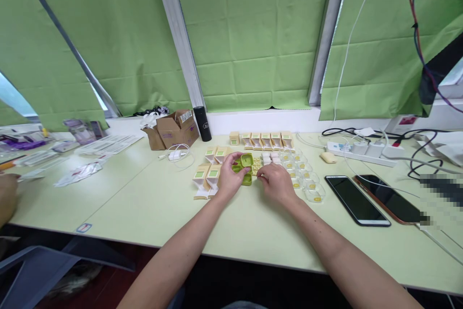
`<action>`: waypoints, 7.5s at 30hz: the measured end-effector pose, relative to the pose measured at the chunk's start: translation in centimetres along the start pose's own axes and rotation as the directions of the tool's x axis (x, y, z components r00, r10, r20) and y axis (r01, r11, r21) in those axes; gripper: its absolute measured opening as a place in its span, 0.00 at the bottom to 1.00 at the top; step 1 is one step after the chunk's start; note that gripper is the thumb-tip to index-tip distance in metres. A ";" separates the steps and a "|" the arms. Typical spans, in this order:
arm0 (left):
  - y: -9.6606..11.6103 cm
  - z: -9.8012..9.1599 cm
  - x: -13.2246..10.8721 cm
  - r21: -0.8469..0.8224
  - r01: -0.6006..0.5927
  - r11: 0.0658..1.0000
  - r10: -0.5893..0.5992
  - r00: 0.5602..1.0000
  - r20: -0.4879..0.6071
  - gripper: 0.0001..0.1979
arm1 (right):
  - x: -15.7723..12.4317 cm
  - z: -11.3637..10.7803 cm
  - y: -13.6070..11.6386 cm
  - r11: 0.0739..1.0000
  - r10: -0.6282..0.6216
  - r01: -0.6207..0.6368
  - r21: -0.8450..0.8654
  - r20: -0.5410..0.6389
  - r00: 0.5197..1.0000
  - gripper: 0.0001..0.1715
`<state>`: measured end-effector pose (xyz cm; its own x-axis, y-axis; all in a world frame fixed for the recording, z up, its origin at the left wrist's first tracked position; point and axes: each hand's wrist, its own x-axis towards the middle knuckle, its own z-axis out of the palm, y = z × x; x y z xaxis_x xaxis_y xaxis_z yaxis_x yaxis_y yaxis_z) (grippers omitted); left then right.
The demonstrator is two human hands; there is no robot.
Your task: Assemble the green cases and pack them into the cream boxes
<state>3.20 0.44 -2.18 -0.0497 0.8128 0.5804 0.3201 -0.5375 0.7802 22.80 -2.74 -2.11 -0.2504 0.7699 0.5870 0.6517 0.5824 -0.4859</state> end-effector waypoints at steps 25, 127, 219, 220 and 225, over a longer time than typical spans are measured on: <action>1.7 0.2 -0.7 0.084 -0.032 0.996 0.029 0.999 0.042 0.25 | 1.7 -0.8 0.5 -0.105 0.531 -0.288 0.952 0.298 0.793 0.30; 3.4 0.0 -2.0 0.058 -0.334 0.941 0.313 0.921 0.231 0.25 | 0.0 -0.5 0.1 0.910 -0.384 0.312 -0.274 -0.268 0.884 0.13; 2.2 1.2 -0.7 -0.323 0.252 0.912 -0.185 0.957 0.223 0.21 | 0.3 0.3 0.2 0.900 -0.044 0.134 0.415 -0.218 0.975 0.22; 2.2 1.2 -0.7 -0.325 0.251 0.912 -0.185 0.957 0.223 0.21 | 0.3 0.3 0.2 0.899 -0.040 0.130 0.419 -0.216 0.976 0.23; 2.4 1.1 -0.7 -0.330 0.256 0.909 -0.188 0.956 0.224 0.22 | 0.3 0.2 0.1 0.896 -0.034 0.125 0.427 -0.213 0.976 0.22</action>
<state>5.07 -1.16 -1.02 0.1039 0.9286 0.3563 -0.0336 -0.3547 0.9344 22.66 -2.38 -2.07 -0.1139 0.6760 0.7280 0.2470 0.7291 -0.6383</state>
